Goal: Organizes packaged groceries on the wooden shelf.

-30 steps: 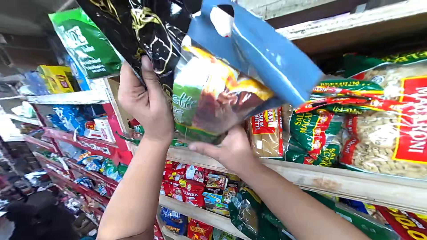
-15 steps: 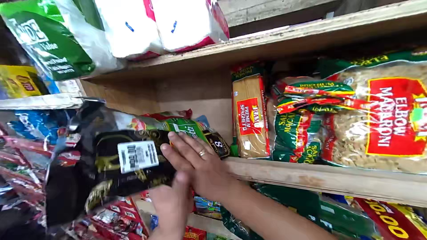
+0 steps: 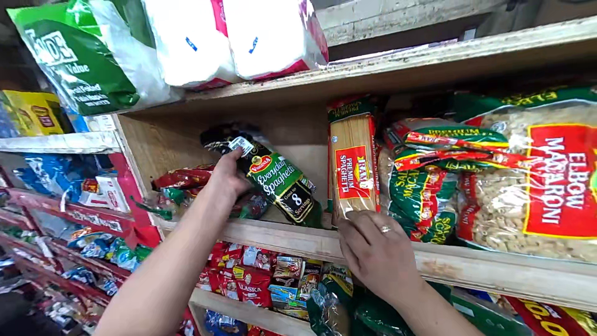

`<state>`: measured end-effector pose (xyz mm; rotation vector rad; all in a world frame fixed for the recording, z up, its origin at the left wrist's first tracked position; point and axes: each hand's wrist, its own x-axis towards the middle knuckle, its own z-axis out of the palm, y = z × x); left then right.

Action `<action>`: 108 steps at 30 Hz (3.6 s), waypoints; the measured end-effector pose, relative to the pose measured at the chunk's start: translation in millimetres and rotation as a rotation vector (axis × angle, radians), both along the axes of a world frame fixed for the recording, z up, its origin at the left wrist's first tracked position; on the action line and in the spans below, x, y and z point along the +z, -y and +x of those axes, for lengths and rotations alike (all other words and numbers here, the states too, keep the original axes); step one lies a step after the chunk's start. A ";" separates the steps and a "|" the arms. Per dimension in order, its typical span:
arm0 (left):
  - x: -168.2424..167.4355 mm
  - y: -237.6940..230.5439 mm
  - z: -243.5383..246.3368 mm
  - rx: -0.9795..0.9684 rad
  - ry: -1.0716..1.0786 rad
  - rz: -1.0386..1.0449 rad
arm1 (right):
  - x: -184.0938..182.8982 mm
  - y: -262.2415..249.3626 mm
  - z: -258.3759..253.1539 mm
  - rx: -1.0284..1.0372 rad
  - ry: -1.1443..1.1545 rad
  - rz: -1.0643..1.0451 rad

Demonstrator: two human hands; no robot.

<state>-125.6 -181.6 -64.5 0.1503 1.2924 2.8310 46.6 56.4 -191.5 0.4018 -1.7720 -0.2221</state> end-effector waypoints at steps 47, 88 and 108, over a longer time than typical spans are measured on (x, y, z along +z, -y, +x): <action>-32.1 -159.3 -119.7 0.428 -0.475 -0.886 | -23.5 -5.0 -4.9 -0.176 -0.126 -0.041; 33.8 45.2 1.6 0.534 -0.604 -1.805 | -26.4 45.7 4.8 1.014 0.387 -0.644; -99.8 92.4 138.2 0.470 -0.882 -1.030 | 24.6 120.0 -26.7 1.718 1.165 -1.507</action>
